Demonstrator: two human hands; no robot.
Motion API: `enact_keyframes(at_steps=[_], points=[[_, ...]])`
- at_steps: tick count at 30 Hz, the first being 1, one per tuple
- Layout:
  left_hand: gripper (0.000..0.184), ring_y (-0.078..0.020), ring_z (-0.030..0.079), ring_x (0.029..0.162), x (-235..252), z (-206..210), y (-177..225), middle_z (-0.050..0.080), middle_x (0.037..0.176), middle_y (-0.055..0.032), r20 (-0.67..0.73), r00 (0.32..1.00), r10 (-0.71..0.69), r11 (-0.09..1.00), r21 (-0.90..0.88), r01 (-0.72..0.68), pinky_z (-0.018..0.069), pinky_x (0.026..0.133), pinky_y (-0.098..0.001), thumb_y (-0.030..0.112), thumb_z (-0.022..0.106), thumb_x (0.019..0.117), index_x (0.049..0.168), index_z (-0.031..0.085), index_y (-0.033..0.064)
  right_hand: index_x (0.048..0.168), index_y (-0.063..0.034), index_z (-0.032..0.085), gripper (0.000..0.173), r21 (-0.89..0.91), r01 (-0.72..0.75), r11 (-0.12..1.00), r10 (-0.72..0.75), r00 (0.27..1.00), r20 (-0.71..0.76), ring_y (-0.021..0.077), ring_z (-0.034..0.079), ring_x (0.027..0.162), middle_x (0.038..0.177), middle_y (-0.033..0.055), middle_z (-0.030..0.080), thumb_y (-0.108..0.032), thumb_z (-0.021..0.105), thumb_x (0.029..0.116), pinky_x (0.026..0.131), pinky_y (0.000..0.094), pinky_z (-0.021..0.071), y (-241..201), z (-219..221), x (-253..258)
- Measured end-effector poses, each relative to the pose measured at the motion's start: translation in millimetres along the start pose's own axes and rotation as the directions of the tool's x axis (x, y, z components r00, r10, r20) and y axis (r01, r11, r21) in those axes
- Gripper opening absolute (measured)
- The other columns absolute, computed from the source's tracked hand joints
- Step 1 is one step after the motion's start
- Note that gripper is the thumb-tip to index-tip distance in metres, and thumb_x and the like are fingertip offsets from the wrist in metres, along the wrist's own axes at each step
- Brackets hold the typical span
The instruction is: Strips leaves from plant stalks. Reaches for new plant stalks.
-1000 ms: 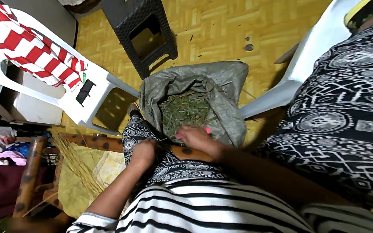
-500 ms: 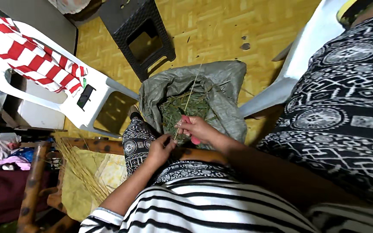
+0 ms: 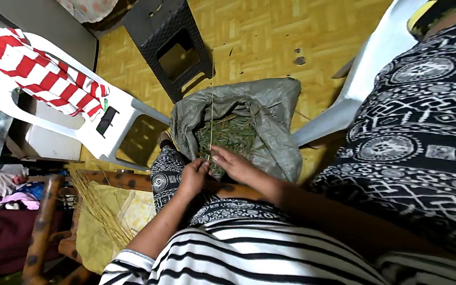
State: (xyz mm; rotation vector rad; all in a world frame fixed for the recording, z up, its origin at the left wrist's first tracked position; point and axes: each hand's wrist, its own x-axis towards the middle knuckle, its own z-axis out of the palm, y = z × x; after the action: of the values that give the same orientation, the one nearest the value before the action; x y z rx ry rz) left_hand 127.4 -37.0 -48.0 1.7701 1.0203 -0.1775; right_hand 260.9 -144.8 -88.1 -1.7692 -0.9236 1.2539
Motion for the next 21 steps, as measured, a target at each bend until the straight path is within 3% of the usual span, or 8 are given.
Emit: enact_keyframes(at_steps=[3, 6, 8, 11, 14, 17, 21], points=[[0.024, -0.0057, 0.059, 0.075, 1, 0, -3, 0.065, 0.085, -0.0015, 0.014, 1.0, 0.013, 1.0, -0.004, -0.013, 0.0507, 0.075, -0.0253, 0.014, 0.05, 0.1087, 0.118, 0.067, -0.0013, 0.157, -0.0106, 0.042, 0.047, 0.029, -0.002, 1.0, 0.003, 0.999, -0.035, 0.0357, 0.058, 0.131, 0.147, 0.0189, 0.056, -0.027, 0.042, 0.1126, 0.112, 0.0551, 0.0428, 0, 1, 0], [0.025, -0.0052, 0.06, 0.077, -1, 1, -8, 0.066, 0.086, -0.0015, 0.047, 0.998, 0.04, 0.999, -0.003, -0.04, 0.0517, 0.077, -0.025, 0.014, 0.051, 0.1083, 0.118, 0.067, -0.0014, 0.155, -0.0087, 0.044, 0.045, 0.127, -0.024, 0.992, 0.033, 0.997, -0.067, 0.0337, 0.063, 0.121, 0.143, 0.0208, 0.058, -0.023, 0.043, 0.1122, 0.105, 0.0511, 0.0482, 2, -3, 3], [0.025, -0.0055, 0.061, 0.079, -2, 0, -9, 0.067, 0.089, -0.0026, 0.075, 0.996, 0.044, 0.999, 0.01, -0.045, 0.0523, 0.079, -0.0255, 0.014, 0.051, 0.108, 0.12, 0.066, -0.0015, 0.154, -0.009, 0.045, 0.044, 0.215, -0.039, 0.976, 0.057, 0.995, -0.082, 0.0265, 0.064, 0.113, 0.141, 0.0171, 0.059, -0.021, 0.045, 0.1116, 0.097, 0.0435, 0.051, 3, -4, 5], [0.028, -0.0071, 0.062, 0.083, -3, -1, -10, 0.068, 0.095, -0.0051, 0.106, 0.992, 0.066, 0.996, 0.058, -0.072, 0.0523, 0.082, -0.0274, 0.015, 0.051, 0.1078, 0.126, 0.064, -0.001, 0.149, -0.0089, 0.049, 0.04, 0.373, -0.025, 0.927, 0.074, 0.99, -0.117, 0.0124, 0.06, 0.092, 0.127, 0.0104, 0.062, -0.016, 0.049, 0.1097, 0.081, 0.0298, 0.0507, 3, -3, 5], [0.031, -0.0103, 0.065, 0.088, -3, 0, -11, 0.07, 0.101, -0.0086, 0.119, 0.988, 0.099, 0.988, 0.106, -0.112, 0.0531, 0.086, -0.0301, 0.016, 0.05, 0.1076, 0.13, 0.063, -0.0006, 0.146, -0.0066, 0.051, 0.038, 0.506, -0.014, 0.862, 0.105, 0.983, -0.15, 0.0081, 0.057, 0.078, 0.106, 0.0069, 0.063, -0.013, 0.053, 0.108, 0.07, 0.0247, 0.0488, 1, -7, 7], [0.031, -0.0144, 0.067, 0.097, -2, 2, -11, 0.07, 0.109, -0.0123, 0.139, 0.984, 0.108, 0.986, 0.111, -0.124, 0.0541, 0.092, -0.0334, 0.016, 0.05, 0.1078, 0.13, 0.063, -0.0012, 0.143, -0.0061, 0.052, 0.037, 0.584, -0.017, 0.811, 0.148, 0.973, -0.178, 0.0067, 0.058, 0.075, 0.101, 0.0057, 0.063, -0.011, 0.055, 0.1067, 0.067, 0.0219, 0.049, -5, -15, 5], [0.031, -0.0185, 0.067, 0.099, 3, 4, -11, 0.071, 0.108, -0.0144, 0.172, 0.98, 0.104, 0.971, 0.194, -0.137, 0.0525, 0.095, -0.0377, 0.018, 0.05, 0.1083, 0.126, 0.066, -0.0019, 0.141, -0.0045, 0.053, 0.036, 0.61, 0.012, 0.793, 0.172, 0.955, -0.243, 0.0069, 0.058, 0.073, 0.098, 0.0063, 0.063, -0.006, 0.056, 0.1048, 0.067, 0.0214, 0.0496, -11, -27, 6]])
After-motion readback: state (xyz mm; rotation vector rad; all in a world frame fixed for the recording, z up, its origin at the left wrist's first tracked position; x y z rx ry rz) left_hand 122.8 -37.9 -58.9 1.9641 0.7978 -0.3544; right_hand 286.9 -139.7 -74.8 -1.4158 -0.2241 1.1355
